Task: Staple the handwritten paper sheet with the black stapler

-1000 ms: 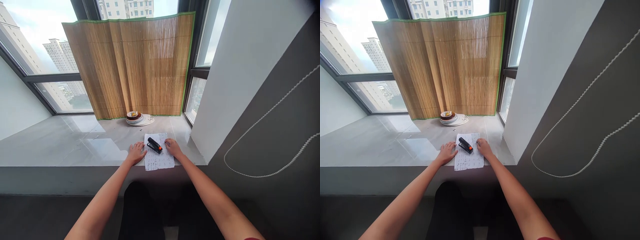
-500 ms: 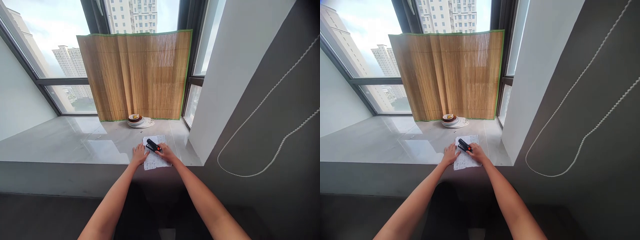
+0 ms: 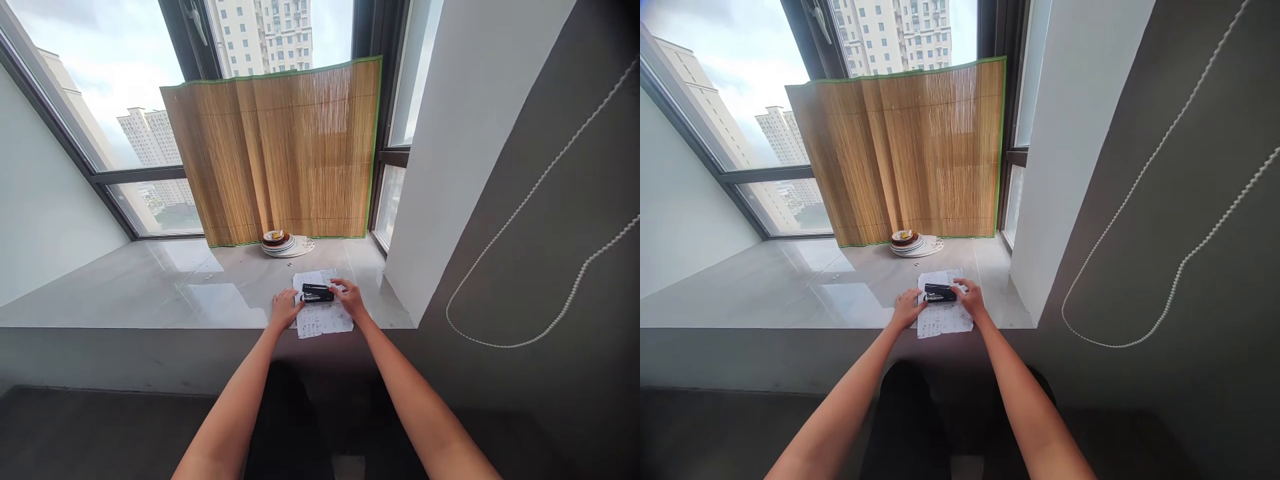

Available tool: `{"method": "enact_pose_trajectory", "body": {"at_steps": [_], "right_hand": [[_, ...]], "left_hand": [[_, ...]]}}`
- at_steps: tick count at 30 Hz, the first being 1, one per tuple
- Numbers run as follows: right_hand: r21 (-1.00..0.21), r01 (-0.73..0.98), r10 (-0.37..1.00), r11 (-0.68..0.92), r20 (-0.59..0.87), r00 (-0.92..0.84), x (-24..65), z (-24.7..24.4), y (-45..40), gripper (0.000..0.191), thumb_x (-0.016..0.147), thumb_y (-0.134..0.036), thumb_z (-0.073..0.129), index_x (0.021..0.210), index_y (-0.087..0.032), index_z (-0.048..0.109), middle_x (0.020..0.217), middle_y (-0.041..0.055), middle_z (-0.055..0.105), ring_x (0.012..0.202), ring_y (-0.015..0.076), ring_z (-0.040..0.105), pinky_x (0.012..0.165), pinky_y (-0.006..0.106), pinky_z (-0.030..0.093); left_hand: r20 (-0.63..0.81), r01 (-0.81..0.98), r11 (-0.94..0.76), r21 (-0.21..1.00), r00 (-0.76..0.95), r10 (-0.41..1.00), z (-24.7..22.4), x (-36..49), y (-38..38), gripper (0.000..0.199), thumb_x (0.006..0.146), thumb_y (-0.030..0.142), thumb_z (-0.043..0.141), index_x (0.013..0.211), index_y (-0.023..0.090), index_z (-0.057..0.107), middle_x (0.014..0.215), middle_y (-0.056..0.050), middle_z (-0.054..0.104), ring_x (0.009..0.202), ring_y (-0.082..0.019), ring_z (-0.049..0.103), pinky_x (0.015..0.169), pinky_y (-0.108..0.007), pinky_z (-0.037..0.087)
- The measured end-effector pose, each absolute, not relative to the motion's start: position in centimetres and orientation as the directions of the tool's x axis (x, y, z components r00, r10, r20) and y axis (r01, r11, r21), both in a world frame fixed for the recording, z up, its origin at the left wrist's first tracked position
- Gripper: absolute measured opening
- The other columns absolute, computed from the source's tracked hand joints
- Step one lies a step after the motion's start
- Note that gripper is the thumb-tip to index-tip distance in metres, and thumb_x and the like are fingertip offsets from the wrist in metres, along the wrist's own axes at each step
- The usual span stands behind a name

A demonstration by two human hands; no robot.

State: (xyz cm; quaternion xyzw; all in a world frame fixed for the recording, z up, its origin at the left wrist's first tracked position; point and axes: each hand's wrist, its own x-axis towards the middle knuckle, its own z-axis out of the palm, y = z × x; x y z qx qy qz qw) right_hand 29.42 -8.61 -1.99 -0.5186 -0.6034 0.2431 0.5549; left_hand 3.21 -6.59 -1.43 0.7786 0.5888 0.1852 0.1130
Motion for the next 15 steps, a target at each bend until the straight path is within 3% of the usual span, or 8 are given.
{"method": "enact_pose_trajectory", "body": {"at_steps": [4,9,15], "right_hand": [[-0.946,0.200,0.910,0.255,0.304,0.282,30.15,-1.74,-8.60,0.046,0.087,-0.059,0.061,0.069,-0.021,0.077,0.080,0.0066,0.075,0.086,0.0240,0.067,0.080,0.035,0.046],[-0.966,0.115,0.944,0.233,0.253,0.211,30.23,-1.67,-8.60,0.050,0.085,-0.064,0.062,0.074,-0.020,0.082,0.065,0.0018,0.063,0.064,0.0157,0.052,0.065,0.030,0.039],[-0.970,0.102,0.955,0.220,0.236,0.180,30.13,-1.48,-8.44,0.053,0.083,-0.066,0.062,0.079,-0.017,0.083,0.056,-0.0028,0.050,0.054,0.0116,0.038,0.059,0.029,0.033]], "left_hand": [[0.154,0.870,-0.309,0.384,0.270,0.951,-1.22,3.22,-6.49,0.039,0.104,0.042,0.056,0.140,0.031,0.067,0.164,-0.007,0.049,0.157,-0.035,0.034,0.125,-0.065,0.019],[0.172,0.878,-0.309,0.366,0.263,0.949,-1.09,3.42,-6.37,0.036,0.104,0.041,0.056,0.137,0.034,0.068,0.165,-0.005,0.048,0.155,-0.034,0.037,0.125,-0.062,0.022],[0.151,0.874,-0.264,0.407,0.221,0.964,-0.88,3.40,-6.25,0.043,0.102,0.043,0.059,0.142,0.028,0.059,0.160,-0.012,0.054,0.153,-0.032,0.040,0.125,-0.056,0.021]]}}
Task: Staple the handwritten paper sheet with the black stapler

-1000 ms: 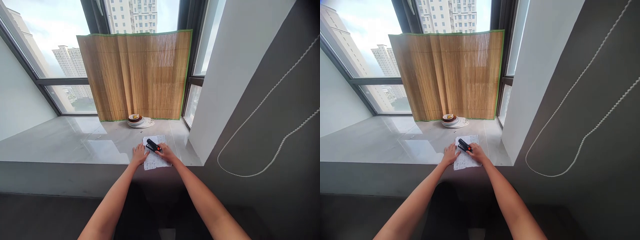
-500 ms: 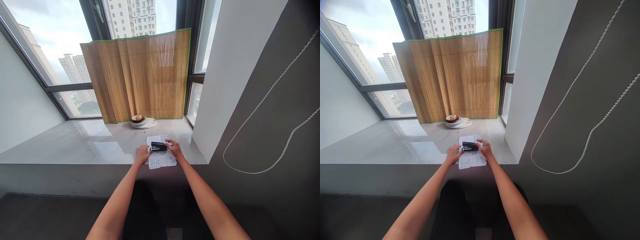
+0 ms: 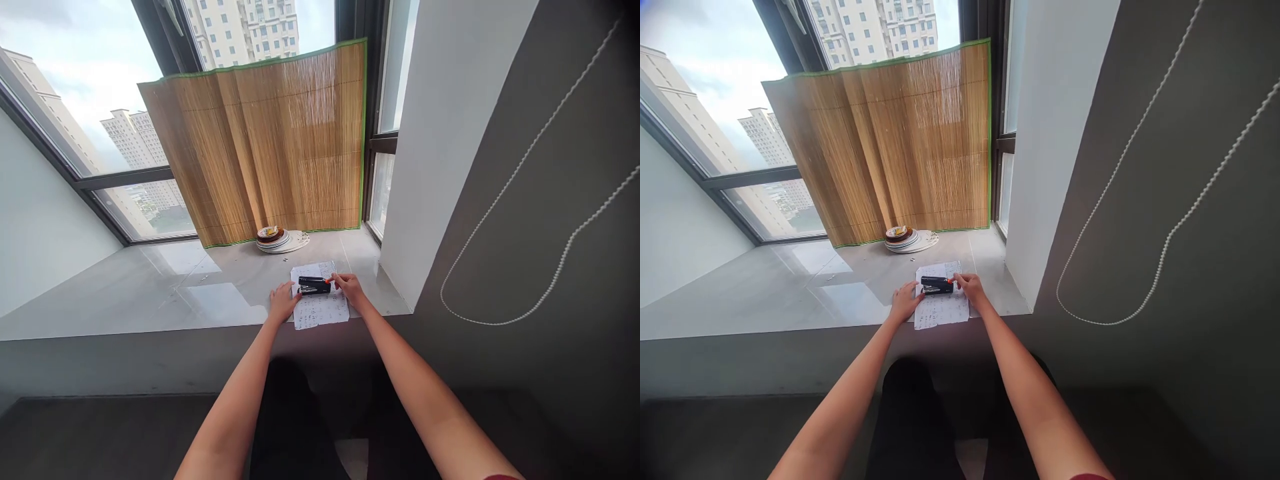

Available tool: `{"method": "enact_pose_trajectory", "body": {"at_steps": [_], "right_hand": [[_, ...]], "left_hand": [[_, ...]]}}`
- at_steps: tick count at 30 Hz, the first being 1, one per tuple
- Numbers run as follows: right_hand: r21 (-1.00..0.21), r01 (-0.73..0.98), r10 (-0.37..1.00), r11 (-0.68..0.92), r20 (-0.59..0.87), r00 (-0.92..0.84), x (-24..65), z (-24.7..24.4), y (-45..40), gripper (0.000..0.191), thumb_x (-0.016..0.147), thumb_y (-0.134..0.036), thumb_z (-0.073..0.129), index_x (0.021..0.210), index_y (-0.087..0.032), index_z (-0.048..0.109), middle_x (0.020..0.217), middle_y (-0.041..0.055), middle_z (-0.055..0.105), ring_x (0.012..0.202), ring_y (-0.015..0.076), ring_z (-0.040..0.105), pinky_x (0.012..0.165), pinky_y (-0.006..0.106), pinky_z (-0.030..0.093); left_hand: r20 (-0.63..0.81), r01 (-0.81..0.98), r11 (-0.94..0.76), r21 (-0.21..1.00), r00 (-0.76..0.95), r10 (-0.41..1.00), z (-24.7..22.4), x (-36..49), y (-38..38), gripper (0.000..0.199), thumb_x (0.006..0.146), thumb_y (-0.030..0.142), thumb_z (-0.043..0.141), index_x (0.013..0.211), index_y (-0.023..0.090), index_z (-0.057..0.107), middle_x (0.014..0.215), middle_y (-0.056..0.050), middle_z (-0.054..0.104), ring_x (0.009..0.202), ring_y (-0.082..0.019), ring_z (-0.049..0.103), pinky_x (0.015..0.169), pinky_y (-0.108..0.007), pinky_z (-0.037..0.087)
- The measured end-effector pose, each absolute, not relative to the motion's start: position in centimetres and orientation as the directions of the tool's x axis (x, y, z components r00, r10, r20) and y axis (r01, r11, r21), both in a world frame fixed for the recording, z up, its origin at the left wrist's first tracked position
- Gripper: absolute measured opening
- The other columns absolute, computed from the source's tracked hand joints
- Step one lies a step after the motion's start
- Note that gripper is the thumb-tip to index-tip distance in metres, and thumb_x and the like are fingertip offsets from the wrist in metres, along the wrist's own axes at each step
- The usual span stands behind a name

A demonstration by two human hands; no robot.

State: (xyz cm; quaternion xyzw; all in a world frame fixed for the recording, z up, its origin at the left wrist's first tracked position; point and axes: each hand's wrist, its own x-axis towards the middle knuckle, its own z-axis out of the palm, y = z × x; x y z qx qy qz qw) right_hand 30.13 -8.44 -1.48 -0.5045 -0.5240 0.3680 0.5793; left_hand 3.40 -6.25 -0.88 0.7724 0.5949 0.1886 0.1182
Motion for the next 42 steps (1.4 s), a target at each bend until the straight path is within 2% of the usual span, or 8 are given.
{"method": "enact_pose_trajectory", "body": {"at_steps": [10,16,19,23,28,33,37,42], "right_hand": [[-0.926,0.293,0.941,0.240,0.296,0.165,29.6,-1.6,-8.1,0.049,0.084,-0.060,0.054,0.052,-0.023,0.055,0.048,-0.0046,0.032,0.052,0.0124,0.033,0.054,0.029,0.027],[-0.915,0.309,0.930,0.258,0.322,0.176,29.2,-1.7,-7.9,0.049,0.082,-0.058,0.054,0.051,-0.025,0.036,0.052,-0.0048,0.029,0.055,0.0115,0.029,0.054,0.028,0.025],[-0.915,0.318,0.931,0.248,0.316,0.183,29.1,-1.7,-7.9,0.050,0.083,-0.060,0.053,0.052,-0.024,0.040,0.052,-0.0046,0.031,0.056,0.0121,0.031,0.055,0.028,0.027],[-0.917,0.302,0.933,0.260,0.320,0.167,29.6,-1.5,-8.2,0.050,0.088,-0.066,0.051,0.070,-0.022,0.066,0.057,-0.0025,0.046,0.059,0.0153,0.042,0.060,0.029,0.037],[-0.819,0.460,0.854,0.344,0.476,0.210,29.5,-0.3,-7.9,0.048,0.085,-0.063,0.068,0.109,-0.021,0.073,0.105,0.0081,0.070,0.095,0.0236,0.058,0.090,0.037,0.049],[-0.679,0.630,0.911,0.376,0.394,-0.120,27.5,1.2,-6.5,0.056,0.076,-0.043,0.088,0.124,-0.023,0.069,0.130,0.0108,0.069,0.123,0.0282,0.060,0.103,0.041,0.049],[-0.601,0.714,0.931,0.358,0.283,-0.229,25.9,1.7,-5.9,0.045,0.076,-0.027,0.087,0.119,-0.024,0.073,0.113,0.0061,0.076,0.104,0.0251,0.068,0.088,0.032,0.051],[-0.531,0.801,0.949,0.278,0.283,-0.141,24.8,2.4,-7.3,0.026,0.083,-0.023,0.081,0.109,-0.024,0.078,0.100,0.0062,0.078,0.090,0.0264,0.069,0.075,0.032,0.046]], "left_hand": [[0.187,0.820,-0.253,0.514,0.180,0.966,-0.6,3.2,-6.2,0.051,0.092,0.043,0.070,0.136,0.024,0.052,0.149,-0.015,0.062,0.143,-0.032,0.054,0.122,-0.048,0.025],[0.176,0.819,-0.257,0.513,0.193,0.965,-0.6,3.1,-6.1,0.053,0.093,0.046,0.068,0.139,0.024,0.051,0.150,-0.013,0.062,0.140,-0.033,0.056,0.121,-0.047,0.026],[0.159,0.827,-0.218,0.518,0.158,0.975,-0.7,3.0,-6.1,0.062,0.092,0.050,0.068,0.145,0.024,0.047,0.155,-0.014,0.058,0.141,-0.035,0.052,0.117,-0.045,0.031],[0.131,0.829,-0.157,0.536,0.102,0.986,-1.1,2.8,-5.9,0.075,0.089,0.055,0.070,0.150,0.021,0.042,0.159,-0.016,0.054,0.145,-0.039,0.046,0.111,-0.043,0.038],[0.162,0.810,-0.187,0.555,0.115,0.980,-1.3,2.9,-5.8,0.074,0.089,0.051,0.071,0.150,0.020,0.043,0.158,-0.017,0.054,0.145,-0.038,0.048,0.112,-0.042,0.038],[0.172,0.797,-0.195,0.572,0.116,0.978,-1.3,2.9,-5.8,0.079,0.087,0.048,0.075,0.151,0.016,0.042,0.161,-0.023,0.049,0.148,-0.037,0.047,0.114,-0.043,0.040],[0.158,0.732,-0.227,0.642,0.164,0.974,-1.4,2.8,-5.9,0.103,0.078,0.044,0.085,0.161,0.014,0.031,0.169,-0.026,0.034,0.158,-0.039,0.034,0.124,-0.047,0.032],[0.281,0.469,-0.327,0.821,0.167,0.945,-1.3,2.4,-5.9,0.134,0.064,0.043,0.097,0.168,0.013,0.018,0.177,-0.024,0.011,0.165,-0.036,0.009,0.133,-0.046,0.019]]}}
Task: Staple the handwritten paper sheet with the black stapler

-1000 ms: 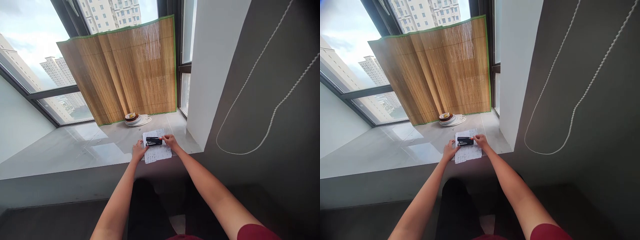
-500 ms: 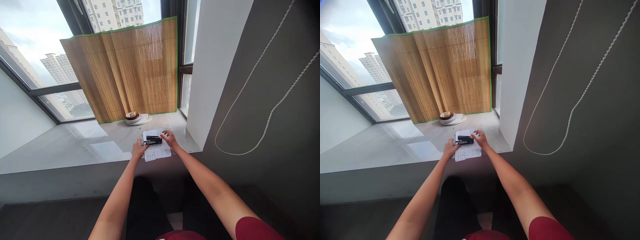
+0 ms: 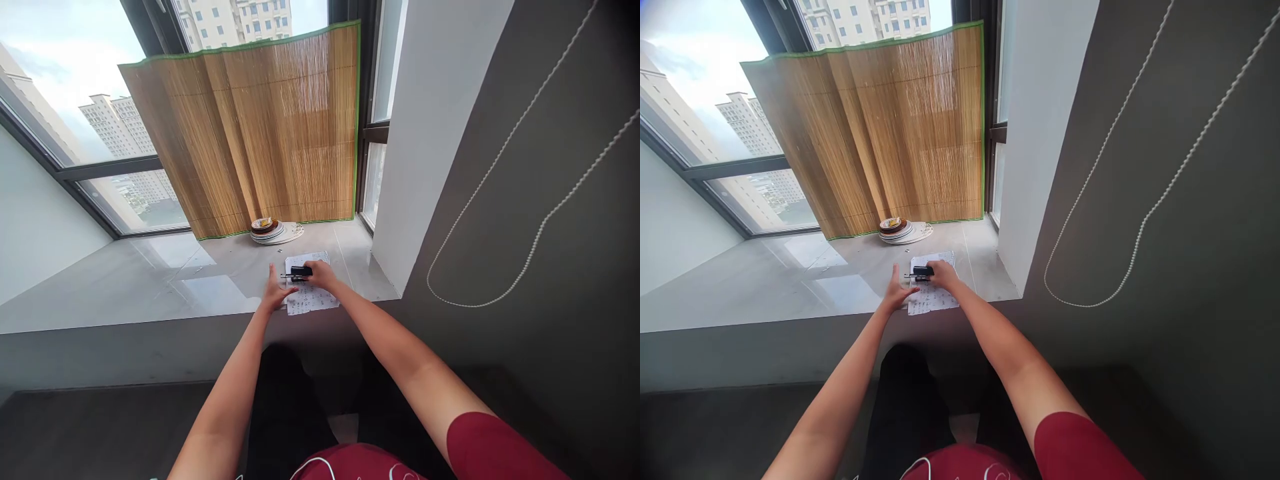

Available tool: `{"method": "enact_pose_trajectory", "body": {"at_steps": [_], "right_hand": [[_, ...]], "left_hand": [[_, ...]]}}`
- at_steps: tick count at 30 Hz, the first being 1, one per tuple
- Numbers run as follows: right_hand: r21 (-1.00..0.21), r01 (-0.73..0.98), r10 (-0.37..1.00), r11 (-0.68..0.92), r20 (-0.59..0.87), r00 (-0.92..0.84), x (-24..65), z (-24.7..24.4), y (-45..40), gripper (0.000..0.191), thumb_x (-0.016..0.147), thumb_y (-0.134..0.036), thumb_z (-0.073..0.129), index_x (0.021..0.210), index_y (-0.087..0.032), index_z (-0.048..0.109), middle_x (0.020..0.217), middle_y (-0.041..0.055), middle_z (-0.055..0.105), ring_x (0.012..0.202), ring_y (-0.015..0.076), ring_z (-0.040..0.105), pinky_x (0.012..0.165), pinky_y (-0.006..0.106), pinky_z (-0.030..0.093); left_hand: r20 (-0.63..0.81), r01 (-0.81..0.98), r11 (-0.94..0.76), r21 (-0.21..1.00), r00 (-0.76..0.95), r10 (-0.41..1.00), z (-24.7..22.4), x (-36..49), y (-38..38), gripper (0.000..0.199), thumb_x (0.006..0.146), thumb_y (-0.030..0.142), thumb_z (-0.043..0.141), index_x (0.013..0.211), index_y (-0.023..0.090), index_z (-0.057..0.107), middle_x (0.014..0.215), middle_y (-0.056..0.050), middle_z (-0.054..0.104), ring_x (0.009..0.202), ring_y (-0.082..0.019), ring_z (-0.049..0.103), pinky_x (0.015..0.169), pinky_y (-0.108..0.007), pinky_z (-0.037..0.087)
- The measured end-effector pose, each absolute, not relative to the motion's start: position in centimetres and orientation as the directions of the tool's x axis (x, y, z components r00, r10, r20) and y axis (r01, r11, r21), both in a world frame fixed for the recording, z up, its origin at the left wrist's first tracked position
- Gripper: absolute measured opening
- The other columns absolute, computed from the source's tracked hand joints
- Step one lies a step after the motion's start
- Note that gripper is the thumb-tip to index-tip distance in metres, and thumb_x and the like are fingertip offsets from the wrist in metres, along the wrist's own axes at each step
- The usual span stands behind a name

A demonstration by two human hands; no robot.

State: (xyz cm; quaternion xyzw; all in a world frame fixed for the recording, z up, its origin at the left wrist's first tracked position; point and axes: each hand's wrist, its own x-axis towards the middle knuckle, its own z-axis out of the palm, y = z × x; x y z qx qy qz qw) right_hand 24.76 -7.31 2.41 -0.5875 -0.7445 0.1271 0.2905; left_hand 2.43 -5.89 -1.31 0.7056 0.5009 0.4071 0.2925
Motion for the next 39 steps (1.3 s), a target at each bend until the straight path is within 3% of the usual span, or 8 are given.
{"method": "enact_pose_trajectory", "body": {"at_steps": [3,8,17,20,26,29,34,39], "right_hand": [[-0.467,0.820,0.896,0.332,0.427,-0.120,23.8,2.8,-9.1,0.026,0.092,-0.024,0.072,0.118,-0.026,0.075,0.107,0.0076,0.078,0.097,0.0276,0.068,0.079,0.034,0.045],[-0.115,0.782,0.646,0.613,0.643,-0.411,21.4,3.5,-11.5,0.033,0.105,-0.011,0.047,0.127,-0.023,0.069,0.120,0.0116,0.075,0.113,0.0272,0.061,0.096,0.041,0.043],[0.149,0.642,0.460,0.752,0.578,-0.674,17.2,4.1,-10.7,0.030,0.108,-0.008,0.041,0.116,-0.019,0.069,0.103,0.0106,0.073,0.108,0.0248,0.062,0.088,0.039,0.043],[0.085,0.704,0.537,0.705,0.585,-0.609,17.5,4.0,-10.6,0.033,0.106,-0.008,0.040,0.119,-0.019,0.069,0.109,0.0122,0.073,0.110,0.0262,0.060,0.092,0.041,0.043],[-0.559,0.810,0.876,0.177,0.464,0.129,20.6,2.8,-9.9,0.030,0.094,-0.016,0.062,0.121,-0.022,0.073,0.113,0.0127,0.075,0.109,0.0318,0.064,0.092,0.042,0.047],[-0.710,0.698,0.908,0.095,0.349,0.231,22.2,1.4,-8.9,0.023,0.087,-0.028,0.075,0.109,-0.026,0.078,0.105,0.0095,0.078,0.099,0.0304,0.069,0.081,0.037,0.050],[-0.685,0.718,0.868,0.126,0.426,0.254,22.2,0.4,-8.5,0.029,0.085,-0.037,0.080,0.111,-0.025,0.077,0.101,0.0103,0.077,0.100,0.0300,0.067,0.083,0.038,0.050],[-0.311,0.846,0.779,0.433,0.601,-0.178,17.7,2.3,-9.8,0.024,0.101,-0.027,0.061,0.122,-0.022,0.072,0.127,0.0125,0.070,0.119,0.0287,0.056,0.099,0.042,0.044]], "left_hand": [[0.271,0.138,-0.275,0.952,0.043,0.962,-1.0,1.9,-5.8,0.116,0.080,0.062,0.083,0.167,0.017,0.021,0.177,-0.020,0.015,0.163,-0.033,0.021,0.131,-0.042,0.028],[0.077,-0.335,-0.074,0.939,-0.003,0.997,-0.3,0.9,-5.4,0.086,0.105,0.073,0.009,0.152,0.012,0.046,0.164,-0.023,0.045,0.149,-0.029,0.050,0.123,-0.043,0.045],[-0.218,-0.490,0.210,0.846,0.042,0.975,-0.1,0.6,-4.9,0.040,0.113,0.031,0.029,0.124,0.015,0.064,0.110,-0.013,0.076,0.116,-0.020,0.073,0.102,-0.035,0.063],[-0.215,-0.512,0.212,0.833,0.055,0.975,0.0,0.6,-4.9,0.042,0.113,0.028,0.026,0.128,0.016,0.063,0.122,-0.014,0.074,0.125,-0.018,0.070,0.105,-0.033,0.061],[-0.193,-0.608,0.275,0.744,0.198,0.961,0.2,0.5,-5.1,0.057,0.114,0.040,0.019,0.148,0.007,0.052,0.145,-0.022,0.064,0.136,-0.023,0.064,0.108,-0.038,0.061],[-0.219,-0.619,0.389,0.682,0.334,0.917,0.2,0.1,-4.9,0.063,0.114,0.045,0.023,0.158,0.003,0.040,0.147,-0.026,0.062,0.138,-0.025,0.063,0.108,-0.037,0.061],[-0.251,-0.555,0.548,0.626,0.522,0.815,0.2,-0.3,-4.5,0.074,0.112,0.050,0.024,0.162,-0.005,0.027,0.141,-0.030,0.064,0.138,-0.027,0.063,0.108,-0.036,0.059],[-0.274,-0.566,0.590,0.576,0.546,0.792,-0.1,-0.4,-4.1,0.069,0.112,0.050,0.026,0.162,0.002,0.031,0.122,-0.024,0.074,0.112,-0.026,0.076,0.098,-0.039,0.063]]}}
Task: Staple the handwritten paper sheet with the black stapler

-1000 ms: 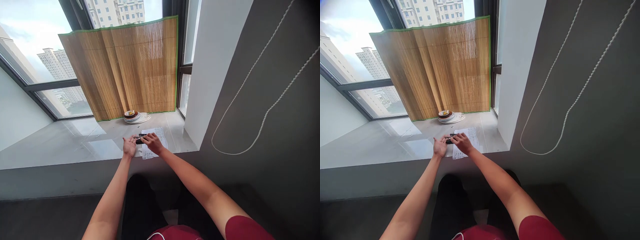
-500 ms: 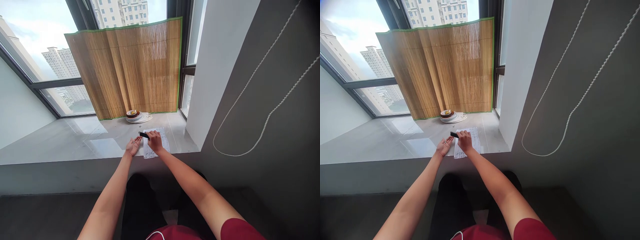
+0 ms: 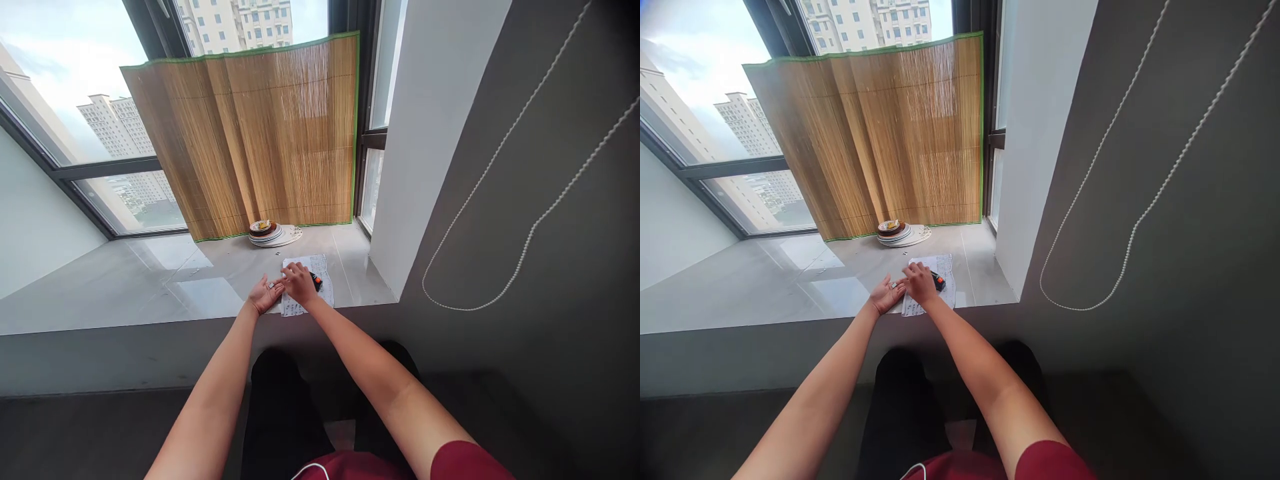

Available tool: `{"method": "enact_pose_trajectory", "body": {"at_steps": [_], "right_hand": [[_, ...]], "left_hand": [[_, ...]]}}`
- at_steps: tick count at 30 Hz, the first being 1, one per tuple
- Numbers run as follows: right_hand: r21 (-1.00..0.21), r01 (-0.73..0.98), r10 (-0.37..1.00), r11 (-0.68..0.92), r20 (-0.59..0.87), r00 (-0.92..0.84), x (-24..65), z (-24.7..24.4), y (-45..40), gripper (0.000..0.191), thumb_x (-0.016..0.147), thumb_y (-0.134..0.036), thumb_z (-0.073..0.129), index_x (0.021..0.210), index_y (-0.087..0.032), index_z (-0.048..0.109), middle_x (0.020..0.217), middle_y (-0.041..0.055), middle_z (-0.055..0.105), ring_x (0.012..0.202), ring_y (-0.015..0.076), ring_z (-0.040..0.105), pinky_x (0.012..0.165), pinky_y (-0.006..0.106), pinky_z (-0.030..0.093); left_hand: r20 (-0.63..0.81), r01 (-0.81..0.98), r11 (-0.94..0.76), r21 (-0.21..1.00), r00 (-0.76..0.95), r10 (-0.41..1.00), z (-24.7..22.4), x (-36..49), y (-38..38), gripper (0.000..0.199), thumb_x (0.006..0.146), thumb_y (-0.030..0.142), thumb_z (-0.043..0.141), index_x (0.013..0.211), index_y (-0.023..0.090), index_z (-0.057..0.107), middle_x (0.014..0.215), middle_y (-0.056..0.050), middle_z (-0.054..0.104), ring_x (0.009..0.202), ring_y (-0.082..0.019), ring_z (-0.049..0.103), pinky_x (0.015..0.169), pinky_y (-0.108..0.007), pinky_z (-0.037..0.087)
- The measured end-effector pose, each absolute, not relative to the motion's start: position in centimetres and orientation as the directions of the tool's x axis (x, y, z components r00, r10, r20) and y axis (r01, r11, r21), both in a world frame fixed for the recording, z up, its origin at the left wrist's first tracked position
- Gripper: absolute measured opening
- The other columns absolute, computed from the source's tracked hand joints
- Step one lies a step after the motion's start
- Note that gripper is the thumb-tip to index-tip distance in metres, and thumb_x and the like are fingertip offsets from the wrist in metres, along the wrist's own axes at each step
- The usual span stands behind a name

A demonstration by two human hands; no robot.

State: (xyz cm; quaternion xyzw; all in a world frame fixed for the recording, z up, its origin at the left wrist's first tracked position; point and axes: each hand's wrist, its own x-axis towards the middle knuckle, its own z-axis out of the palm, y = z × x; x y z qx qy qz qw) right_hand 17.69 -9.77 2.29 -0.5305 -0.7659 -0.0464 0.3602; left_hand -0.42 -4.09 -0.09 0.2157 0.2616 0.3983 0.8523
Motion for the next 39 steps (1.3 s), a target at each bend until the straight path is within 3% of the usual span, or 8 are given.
{"method": "enact_pose_trajectory", "body": {"at_steps": [4,11,17,21,25,31,35,39], "right_hand": [[-0.203,0.841,0.816,0.502,0.433,-0.383,13.8,2.9,-9.8,0.021,0.104,-0.030,0.058,0.110,-0.022,0.076,0.120,0.0098,0.071,0.118,0.0269,0.056,0.098,0.041,0.043],[-0.341,0.849,0.890,0.403,0.360,-0.278,12.1,2.8,-9.0,0.025,0.102,-0.019,0.055,0.107,-0.021,0.080,0.113,0.0109,0.073,0.112,0.0261,0.061,0.093,0.038,0.043],[-0.434,0.794,0.841,0.425,0.515,-0.168,18.1,5.5,-7.8,0.024,0.096,-0.011,0.059,0.109,-0.023,0.076,0.117,0.0067,0.074,0.114,0.0233,0.060,0.096,0.035,0.043],[-0.474,0.878,0.915,0.073,0.382,0.130,28.3,5.6,-6.5,0.020,0.098,-0.015,0.056,0.104,-0.020,0.074,0.122,0.0085,0.073,0.121,0.0239,0.058,0.102,0.036,0.041],[-0.433,0.889,0.963,-0.148,0.143,0.230,36.1,3.1,-6.4,0.012,0.094,-0.021,0.065,0.095,-0.018,0.077,0.115,0.0105,0.076,0.118,0.0257,0.062,0.097,0.034,0.044],[-0.410,0.901,0.970,-0.144,0.123,0.211,36.8,0.5,-5.0,0.033,0.104,-0.033,0.051,0.126,-0.025,0.073,0.146,0.0066,0.065,0.138,0.0262,0.050,0.103,0.036,0.044],[-0.391,0.910,0.971,-0.140,0.124,0.203,36.1,0.4,-4.4,0.049,0.103,-0.030,0.048,0.152,-0.028,0.055,0.161,0.0056,0.052,0.145,0.0283,0.043,0.109,0.042,0.042],[-0.364,0.910,0.954,-0.197,0.144,0.264,36.2,0.2,-5.5,0.049,0.103,-0.024,0.041,0.150,-0.019,0.055,0.155,0.0132,0.055,0.139,0.0270,0.050,0.108,0.036,0.043]], "left_hand": [[-0.327,-0.549,0.600,0.582,0.518,0.791,-0.4,-0.8,-3.7,0.066,0.112,0.054,0.028,0.157,0.008,0.041,0.110,-0.016,0.078,0.087,-0.023,0.079,0.086,-0.034,0.063],[-0.239,-0.531,0.603,0.596,0.599,0.764,-0.1,-0.5,-4.0,0.071,0.110,0.060,0.026,0.159,0.011,0.043,0.129,-0.019,0.073,0.115,-0.028,0.073,0.105,-0.042,0.054],[-0.312,-0.497,0.620,0.608,0.568,0.761,0.7,-0.1,-4.7,0.053,0.112,0.051,0.028,0.113,0.013,0.064,0.096,-0.013,0.071,0.086,-0.021,0.073,0.079,-0.034,0.059],[-0.240,-0.441,0.649,0.620,0.681,0.692,1.2,-0.1,-5.3,0.043,0.111,0.040,0.043,0.071,0.022,0.044,0.064,0.000,0.047,0.054,-0.013,0.050,0.053,-0.026,0.045],[-0.295,-0.314,0.669,0.674,0.715,0.633,1.3,-0.4,-5.7,0.054,0.109,0.039,0.046,0.063,0.023,0.022,0.055,0.004,0.026,0.047,-0.012,0.034,0.045,-0.025,0.032],[-0.326,-0.324,0.655,0.683,0.667,0.670,1.1,-0.7,-5.6,0.061,0.108,0.040,0.045,0.061,0.023,0.012,0.050,0.005,0.013,0.041,-0.011,0.022,0.040,-0.024,0.022],[-0.334,-0.308,0.656,0.689,0.669,0.664,1.0,-0.8,-5.5,0.063,0.107,0.040,0.048,0.059,0.022,0.010,0.050,0.006,0.009,0.040,-0.010,0.018,0.039,-0.023,0.018],[-0.305,-0.303,0.629,0.716,0.675,0.672,0.7,-0.9,-5.4,0.065,0.104,0.041,0.052,0.059,0.023,0.009,0.051,0.006,0.008,0.040,-0.010,0.019,0.038,-0.023,0.021]]}}
